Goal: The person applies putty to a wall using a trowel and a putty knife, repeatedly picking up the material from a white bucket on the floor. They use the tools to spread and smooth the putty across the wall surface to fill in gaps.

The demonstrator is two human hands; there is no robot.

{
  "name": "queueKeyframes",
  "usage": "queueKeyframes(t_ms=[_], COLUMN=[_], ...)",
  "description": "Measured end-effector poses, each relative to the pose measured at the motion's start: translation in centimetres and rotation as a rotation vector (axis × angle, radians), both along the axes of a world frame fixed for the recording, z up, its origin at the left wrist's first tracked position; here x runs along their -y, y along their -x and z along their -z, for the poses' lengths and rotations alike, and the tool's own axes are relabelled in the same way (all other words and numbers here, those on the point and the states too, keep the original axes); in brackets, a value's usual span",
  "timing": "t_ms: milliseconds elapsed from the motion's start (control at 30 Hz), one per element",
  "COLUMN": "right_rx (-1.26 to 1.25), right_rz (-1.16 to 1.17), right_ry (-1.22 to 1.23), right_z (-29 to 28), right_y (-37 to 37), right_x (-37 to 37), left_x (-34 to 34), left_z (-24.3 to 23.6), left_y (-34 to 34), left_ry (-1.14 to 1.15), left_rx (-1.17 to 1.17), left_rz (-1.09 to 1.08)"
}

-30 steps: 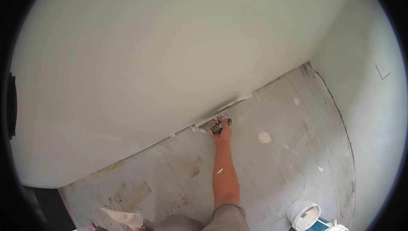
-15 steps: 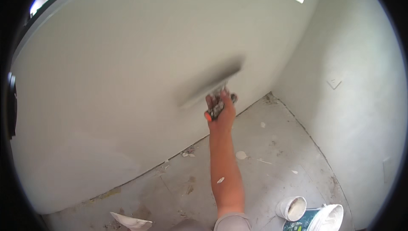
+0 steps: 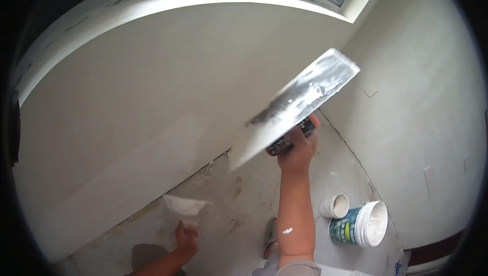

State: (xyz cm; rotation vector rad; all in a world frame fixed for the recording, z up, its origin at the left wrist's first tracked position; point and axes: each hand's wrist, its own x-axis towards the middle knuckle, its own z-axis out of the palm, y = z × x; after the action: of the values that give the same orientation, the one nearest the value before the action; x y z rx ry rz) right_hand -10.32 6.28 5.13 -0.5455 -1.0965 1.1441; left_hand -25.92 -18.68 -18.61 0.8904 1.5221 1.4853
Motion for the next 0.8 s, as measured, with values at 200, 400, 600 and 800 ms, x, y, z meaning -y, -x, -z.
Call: queueKeyframes(t_ms=[200,400,600,800], right_rx=[-0.365,-0.617,-0.663,-0.709], right_rz=[-0.028,-0.069,-0.11,-0.288], right_ry=[0.756,1.04,1.043,0.971], right_z=[22.1,38.7,47.1,47.7], right_y=[-3.0,-1.7,-0.7,1.3], right_x=[2.6,6.2,3.6,1.6], left_x=[-2.2,4.3,7.9,11.2], left_z=[-3.1,-1.0,-4.6,-6.1], left_y=[0.7,1.1,-0.5,-6.5], left_ry=[-0.187,0.145,0.402,0.606], left_rx=[0.005,-0.095,0.244,0.408], left_rz=[0.026,-0.099,-0.407,-0.742])
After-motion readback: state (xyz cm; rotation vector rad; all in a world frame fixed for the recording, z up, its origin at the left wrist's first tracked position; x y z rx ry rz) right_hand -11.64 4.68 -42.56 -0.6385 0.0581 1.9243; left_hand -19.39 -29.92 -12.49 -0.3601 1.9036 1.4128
